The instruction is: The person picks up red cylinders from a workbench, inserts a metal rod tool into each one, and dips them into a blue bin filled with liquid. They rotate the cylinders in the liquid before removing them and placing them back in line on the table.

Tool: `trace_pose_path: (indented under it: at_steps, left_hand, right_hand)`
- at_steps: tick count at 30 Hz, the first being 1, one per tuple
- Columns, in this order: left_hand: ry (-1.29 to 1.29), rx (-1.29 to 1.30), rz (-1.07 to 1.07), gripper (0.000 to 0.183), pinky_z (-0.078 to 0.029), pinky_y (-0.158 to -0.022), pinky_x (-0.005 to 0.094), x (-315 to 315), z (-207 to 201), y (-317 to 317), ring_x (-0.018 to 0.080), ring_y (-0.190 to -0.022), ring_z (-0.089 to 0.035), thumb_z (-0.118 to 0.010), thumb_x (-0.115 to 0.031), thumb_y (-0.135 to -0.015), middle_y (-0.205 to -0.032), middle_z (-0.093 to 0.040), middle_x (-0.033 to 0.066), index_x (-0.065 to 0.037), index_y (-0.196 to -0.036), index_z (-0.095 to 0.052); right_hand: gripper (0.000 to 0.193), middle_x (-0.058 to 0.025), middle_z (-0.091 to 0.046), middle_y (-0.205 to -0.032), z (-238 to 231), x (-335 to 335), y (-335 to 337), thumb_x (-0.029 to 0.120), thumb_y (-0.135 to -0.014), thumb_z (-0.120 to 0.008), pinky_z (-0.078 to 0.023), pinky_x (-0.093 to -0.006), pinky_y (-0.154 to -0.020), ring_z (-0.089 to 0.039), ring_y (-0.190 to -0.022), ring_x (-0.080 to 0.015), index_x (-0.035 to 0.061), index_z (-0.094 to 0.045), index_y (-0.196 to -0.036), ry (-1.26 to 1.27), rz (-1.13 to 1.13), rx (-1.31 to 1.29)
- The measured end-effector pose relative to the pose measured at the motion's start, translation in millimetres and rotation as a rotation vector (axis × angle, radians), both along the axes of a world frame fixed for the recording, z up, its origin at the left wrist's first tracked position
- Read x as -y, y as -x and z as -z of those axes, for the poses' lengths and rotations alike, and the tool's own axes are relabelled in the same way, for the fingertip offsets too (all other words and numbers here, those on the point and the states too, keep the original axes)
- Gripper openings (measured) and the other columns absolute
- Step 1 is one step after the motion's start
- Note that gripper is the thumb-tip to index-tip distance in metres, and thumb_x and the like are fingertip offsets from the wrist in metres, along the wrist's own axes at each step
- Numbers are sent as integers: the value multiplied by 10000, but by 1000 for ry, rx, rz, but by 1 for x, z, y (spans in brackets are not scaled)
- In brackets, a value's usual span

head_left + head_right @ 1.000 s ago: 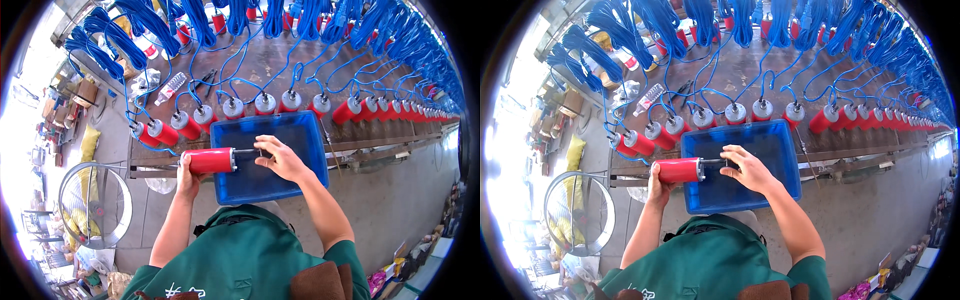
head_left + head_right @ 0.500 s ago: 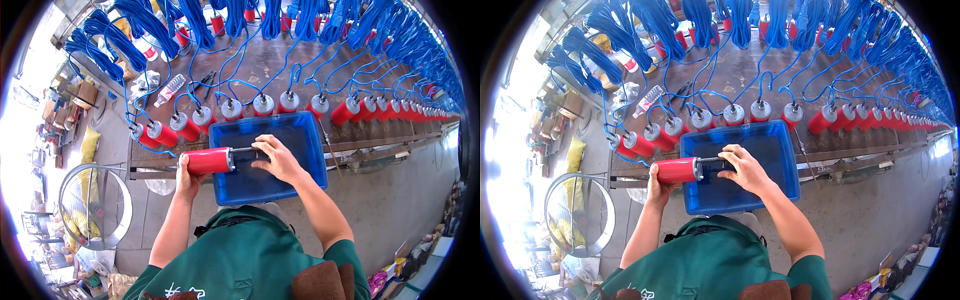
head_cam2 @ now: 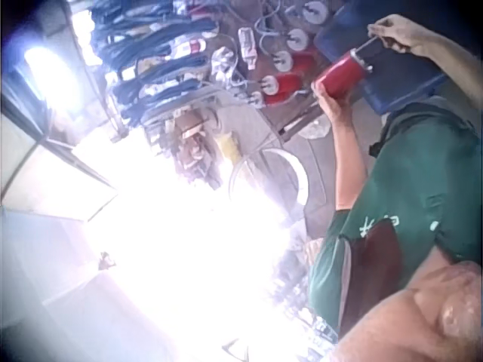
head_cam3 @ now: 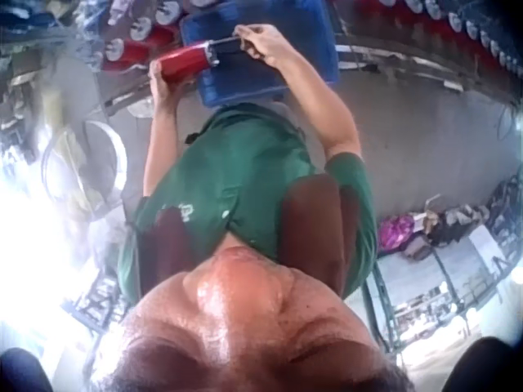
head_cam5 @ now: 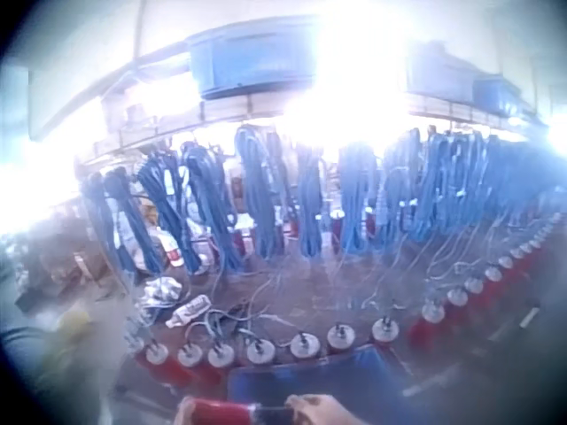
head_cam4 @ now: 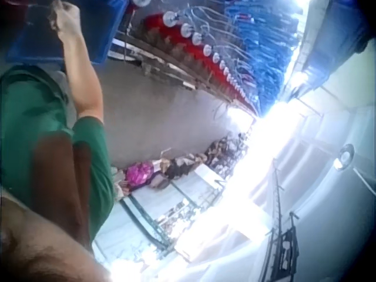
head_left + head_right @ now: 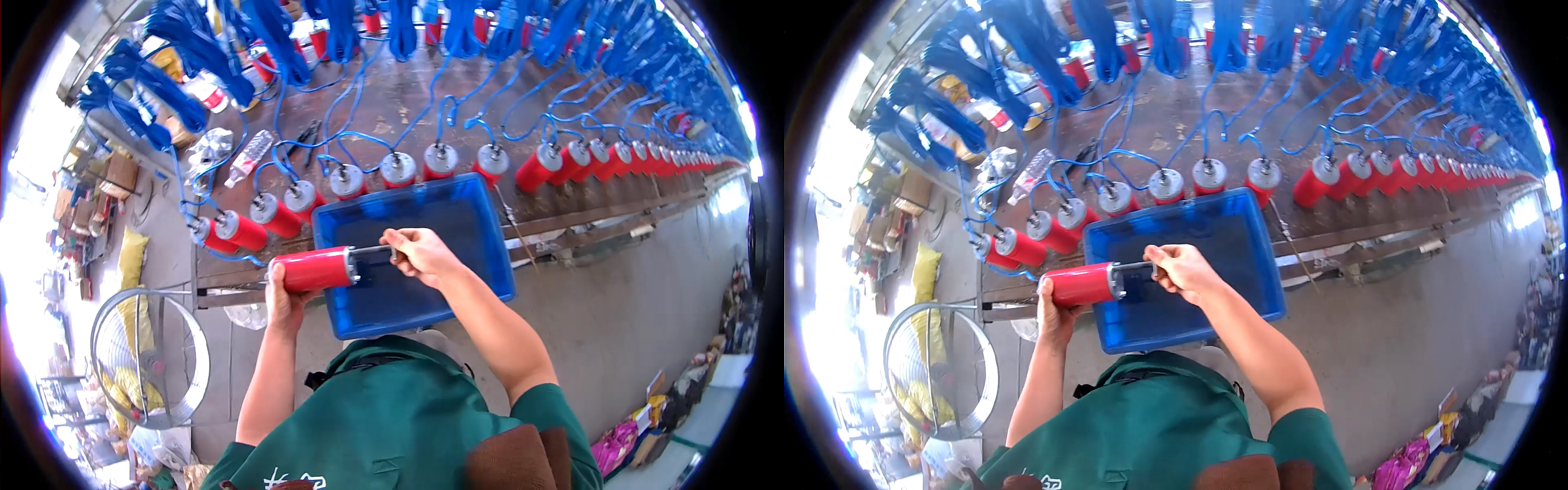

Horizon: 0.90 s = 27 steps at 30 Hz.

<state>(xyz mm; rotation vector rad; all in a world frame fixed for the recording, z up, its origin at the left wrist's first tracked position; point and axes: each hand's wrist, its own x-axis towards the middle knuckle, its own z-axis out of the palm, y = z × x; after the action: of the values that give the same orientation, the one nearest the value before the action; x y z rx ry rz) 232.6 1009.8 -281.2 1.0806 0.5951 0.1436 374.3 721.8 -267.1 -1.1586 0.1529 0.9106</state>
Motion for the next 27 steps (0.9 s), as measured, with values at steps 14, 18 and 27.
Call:
trace_pose_path:
  at_steps: [14,18,27]
  left_hand:
    - [8,12,-86,760,-684,-892,475,4,9,7,332,-1155,-744,-729,-680,-927,-1330,-686,157,-122,-1398,-517]
    - [-15,3,-41,827,-663,-942,472,8,6,4,318,-1189,-729,-728,-733,-898,-1344,-687,148,-123,-1419,-524]
    - [-31,-28,-90,865,-669,-912,431,11,3,8,285,-1202,-722,-707,-771,-898,-1358,-688,137,-116,-1434,-529]
  right_hand:
    - [208,-203,-756,-1085,22,150,-63,172,-1001,-709,-581,-479,-903,-737,-1016,-378,0,-733,-1117,1045,460,1084]
    - [375,-185,-658,-1239,117,198,-105,228,-988,-742,-568,-526,-973,-660,-1199,-423,67,-595,-1294,1492,123,892]
    - [288,-319,-733,-1060,90,189,-85,212,-1057,-544,-555,-543,-938,-709,-1093,-497,-22,-616,-1207,1002,435,672]
